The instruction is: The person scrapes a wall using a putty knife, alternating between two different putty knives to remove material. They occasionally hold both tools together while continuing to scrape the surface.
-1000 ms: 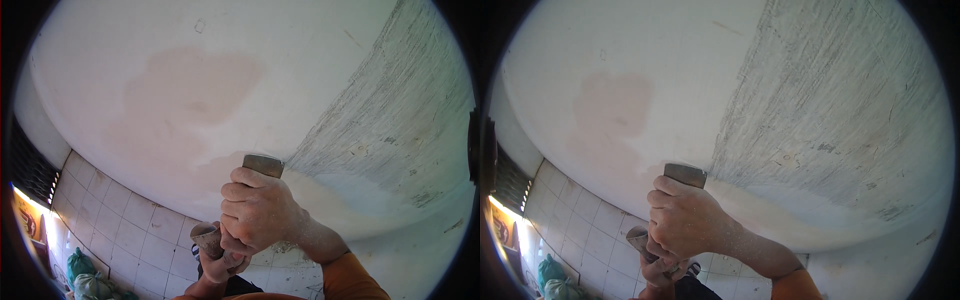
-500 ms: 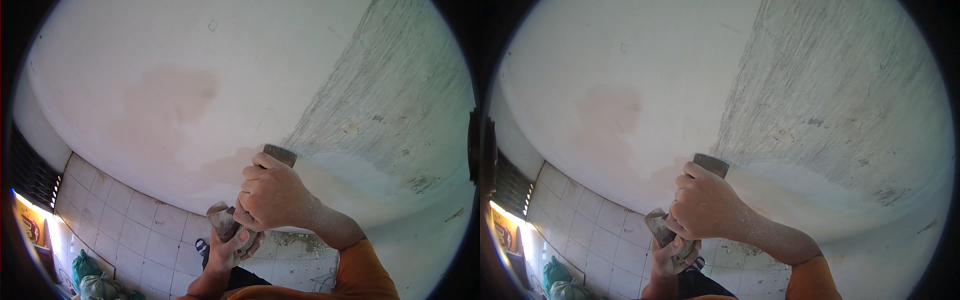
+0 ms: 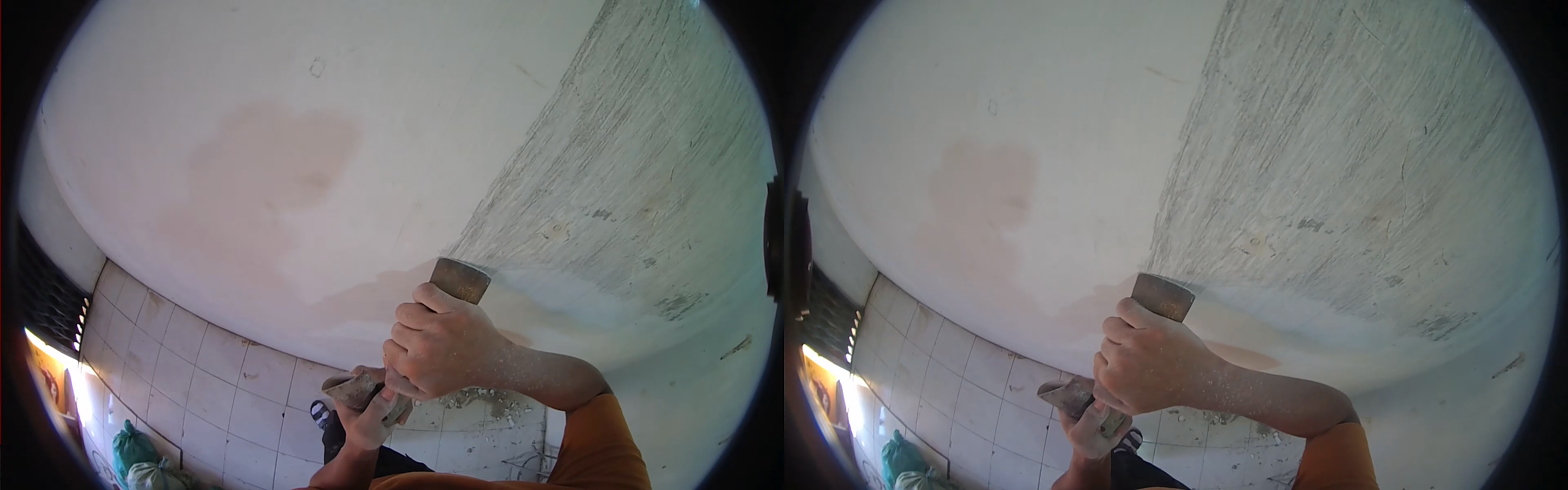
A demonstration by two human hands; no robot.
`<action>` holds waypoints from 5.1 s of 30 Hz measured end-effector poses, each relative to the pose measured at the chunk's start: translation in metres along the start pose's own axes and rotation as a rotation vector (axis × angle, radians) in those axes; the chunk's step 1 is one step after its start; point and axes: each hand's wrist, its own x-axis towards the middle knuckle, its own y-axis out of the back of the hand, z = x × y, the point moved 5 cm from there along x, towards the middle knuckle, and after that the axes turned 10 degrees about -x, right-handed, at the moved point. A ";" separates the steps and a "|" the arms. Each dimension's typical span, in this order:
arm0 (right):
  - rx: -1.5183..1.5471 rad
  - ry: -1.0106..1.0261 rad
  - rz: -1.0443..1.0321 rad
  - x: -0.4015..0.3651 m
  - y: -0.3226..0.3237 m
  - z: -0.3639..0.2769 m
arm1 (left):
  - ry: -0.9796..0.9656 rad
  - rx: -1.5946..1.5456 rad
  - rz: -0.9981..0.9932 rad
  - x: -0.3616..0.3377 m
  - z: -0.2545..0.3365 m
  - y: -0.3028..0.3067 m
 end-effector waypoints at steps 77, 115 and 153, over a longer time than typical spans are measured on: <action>0.061 -0.062 0.033 0.016 0.051 0.033 | 0.129 0.055 -0.109 0.012 0.021 -0.057; 0.501 -0.039 0.206 0.004 -0.047 -0.026 | 0.356 0.208 0.153 -0.027 0.015 0.010; 0.832 -0.707 0.771 -0.026 -0.042 -0.062 | -0.517 0.324 0.048 0.092 0.211 -0.081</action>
